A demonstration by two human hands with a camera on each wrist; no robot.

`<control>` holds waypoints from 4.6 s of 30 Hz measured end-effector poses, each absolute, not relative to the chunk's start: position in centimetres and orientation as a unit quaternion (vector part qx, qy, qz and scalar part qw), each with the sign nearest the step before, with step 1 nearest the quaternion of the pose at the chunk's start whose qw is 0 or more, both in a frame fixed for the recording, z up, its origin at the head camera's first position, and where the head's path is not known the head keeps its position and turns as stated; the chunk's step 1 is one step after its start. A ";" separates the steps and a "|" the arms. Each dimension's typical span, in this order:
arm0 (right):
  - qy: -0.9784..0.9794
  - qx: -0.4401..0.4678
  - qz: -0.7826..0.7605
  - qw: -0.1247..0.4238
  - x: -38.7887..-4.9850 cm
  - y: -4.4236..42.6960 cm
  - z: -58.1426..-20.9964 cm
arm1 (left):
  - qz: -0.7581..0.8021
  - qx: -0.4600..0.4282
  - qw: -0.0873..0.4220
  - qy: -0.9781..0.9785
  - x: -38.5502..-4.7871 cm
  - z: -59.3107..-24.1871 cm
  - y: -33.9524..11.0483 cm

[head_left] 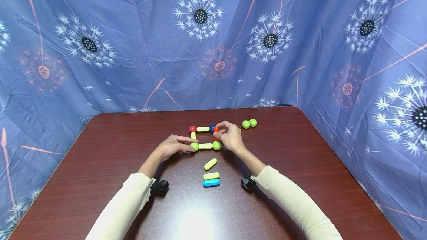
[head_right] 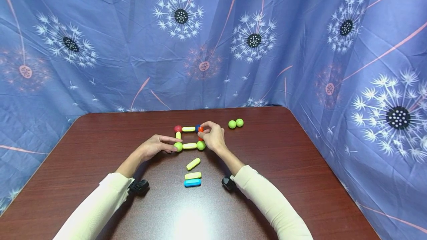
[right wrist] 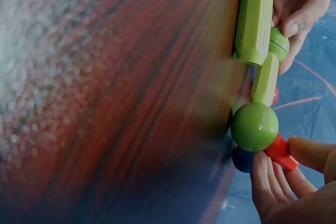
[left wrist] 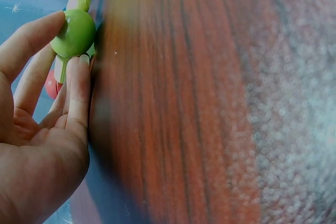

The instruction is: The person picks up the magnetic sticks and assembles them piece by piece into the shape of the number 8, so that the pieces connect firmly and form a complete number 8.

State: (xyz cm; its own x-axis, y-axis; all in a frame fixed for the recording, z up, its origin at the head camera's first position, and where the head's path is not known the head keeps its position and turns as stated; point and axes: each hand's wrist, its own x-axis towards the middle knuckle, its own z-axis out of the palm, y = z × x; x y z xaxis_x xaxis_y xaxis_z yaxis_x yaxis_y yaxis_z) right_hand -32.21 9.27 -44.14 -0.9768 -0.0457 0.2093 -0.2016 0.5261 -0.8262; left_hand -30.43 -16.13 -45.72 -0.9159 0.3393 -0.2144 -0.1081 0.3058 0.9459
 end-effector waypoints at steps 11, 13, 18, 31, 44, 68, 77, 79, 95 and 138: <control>-0.880 0.060 0.467 0.065 -32.8 9.2 -44.8 | 0.587 0.072 0.195 0.782 -30.4 -45.9 -16.1; -0.882 0.064 0.462 0.063 -32.9 9.1 -44.9 | 0.589 0.071 0.197 0.781 -30.4 -46.0 -16.1; -0.887 0.065 0.455 0.051 -33.1 9.1 -44.9 | 0.590 0.075 0.200 0.779 -30.5 -46.2 -16.1; -0.891 0.065 0.448 0.012 -34.0 9.1 -45.0 | 0.586 0.077 0.203 0.780 -30.7 -46.2 -16.3; -0.895 0.060 0.441 0.007 -34.1 9.1 -44.9 | 0.595 0.081 0.201 0.774 -30.6 -46.0 -16.2; -0.894 0.061 0.443 0.013 -33.9 9.0 -45.3 | 0.598 0.082 0.197 0.773 -30.6 -46.2 -16.3; -0.898 0.058 0.436 0.023 -34.0 9.0 -45.4 | 0.608 0.082 0.200 0.764 -30.4 -46.3 -16.4; -0.898 0.057 0.436 0.024 -34.1 9.1 -45.5 | 0.614 0.083 0.196 0.761 -30.5 -46.4 -16.4; -0.898 0.047 0.436 0.032 -34.3 9.4 -45.7 | 0.610 0.060 0.158 0.774 -30.6 -46.6 -15.7; -0.892 0.046 0.450 -0.002 -34.8 9.8 -45.4 | 0.637 0.064 0.170 0.749 -31.0 -46.4 -15.7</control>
State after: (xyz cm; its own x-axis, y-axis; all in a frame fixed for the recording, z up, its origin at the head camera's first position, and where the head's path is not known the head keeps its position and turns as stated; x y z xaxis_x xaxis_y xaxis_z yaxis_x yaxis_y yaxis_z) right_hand -34.79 9.77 -45.42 -0.9958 -0.0842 0.0370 -0.0798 0.5907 -0.8029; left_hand -31.00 -15.73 -46.41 -0.9341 0.3125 -0.1724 -0.1201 0.1797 0.9764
